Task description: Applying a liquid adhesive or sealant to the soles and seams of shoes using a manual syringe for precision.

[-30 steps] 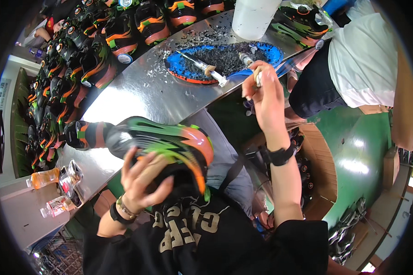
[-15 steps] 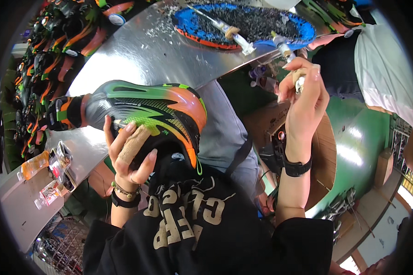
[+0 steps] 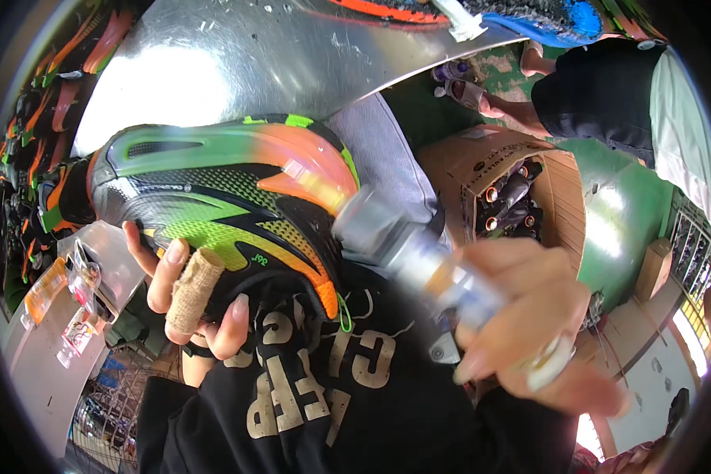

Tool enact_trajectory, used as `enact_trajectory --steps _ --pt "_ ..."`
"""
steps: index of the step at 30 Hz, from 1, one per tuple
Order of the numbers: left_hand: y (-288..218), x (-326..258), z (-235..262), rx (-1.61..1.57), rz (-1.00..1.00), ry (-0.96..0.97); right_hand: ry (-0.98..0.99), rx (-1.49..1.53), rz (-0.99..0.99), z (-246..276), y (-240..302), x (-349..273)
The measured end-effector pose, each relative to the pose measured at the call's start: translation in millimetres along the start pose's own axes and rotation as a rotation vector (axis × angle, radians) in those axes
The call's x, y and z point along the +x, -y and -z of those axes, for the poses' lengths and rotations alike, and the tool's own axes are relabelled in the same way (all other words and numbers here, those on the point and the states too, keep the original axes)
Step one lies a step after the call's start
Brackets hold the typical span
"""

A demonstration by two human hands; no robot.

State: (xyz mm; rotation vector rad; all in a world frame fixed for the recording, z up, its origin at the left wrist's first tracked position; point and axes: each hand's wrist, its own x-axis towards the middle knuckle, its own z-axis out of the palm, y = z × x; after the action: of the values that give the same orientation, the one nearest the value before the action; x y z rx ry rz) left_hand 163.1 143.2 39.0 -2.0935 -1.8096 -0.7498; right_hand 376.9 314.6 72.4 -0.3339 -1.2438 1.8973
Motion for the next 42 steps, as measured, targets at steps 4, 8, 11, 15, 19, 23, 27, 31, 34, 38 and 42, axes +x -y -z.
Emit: enact_trajectory --steps 4,8,11,15,19,23,27,31,34,38,42 --pt "-1.3 3.3 -0.4 0.025 0.009 0.007 0.155 -0.055 0.052 -3.1 -11.5 1.5" --pt "0.1 5.1 -1.2 0.011 0.001 -0.007 0.162 -0.083 0.069 -3.5 -16.0 5.4" --pt "3.8 4.1 -6.7 0.054 -0.043 -0.058 0.171 -0.071 0.082 -3.0 -18.4 7.0" --pt "2.5 1.7 -5.9 0.054 -0.023 -0.052 0.193 -0.075 0.007 -0.9 -16.7 8.3" --pt "1.2 1.9 -1.8 0.042 -0.027 -0.032 0.168 -0.096 -0.134 2.7 -2.9 9.5" --pt "3.6 5.8 4.5 0.006 -0.016 0.038 0.211 -0.093 -0.221 10.9 9.3 10.2" --pt "15.5 7.3 -1.0 0.009 -0.149 0.048 0.255 -0.093 -0.286 18.3 14.6 6.7" --pt "10.9 7.5 1.6 -0.045 -0.038 0.078 0.288 -0.108 -0.334 22.5 19.3 4.3" --pt "11.4 5.9 6.7 -0.101 0.079 0.070 0.268 -0.124 -0.341 21.6 18.5 1.5" --pt "17.4 -1.5 15.8 -0.183 0.219 0.072 0.147 -0.110 -0.216 15.7 3.2 -13.1" --pt "23.2 -3.0 26.6 -0.238 0.339 0.089 0.045 -0.089 -0.081 16.8 -8.6 -26.4"
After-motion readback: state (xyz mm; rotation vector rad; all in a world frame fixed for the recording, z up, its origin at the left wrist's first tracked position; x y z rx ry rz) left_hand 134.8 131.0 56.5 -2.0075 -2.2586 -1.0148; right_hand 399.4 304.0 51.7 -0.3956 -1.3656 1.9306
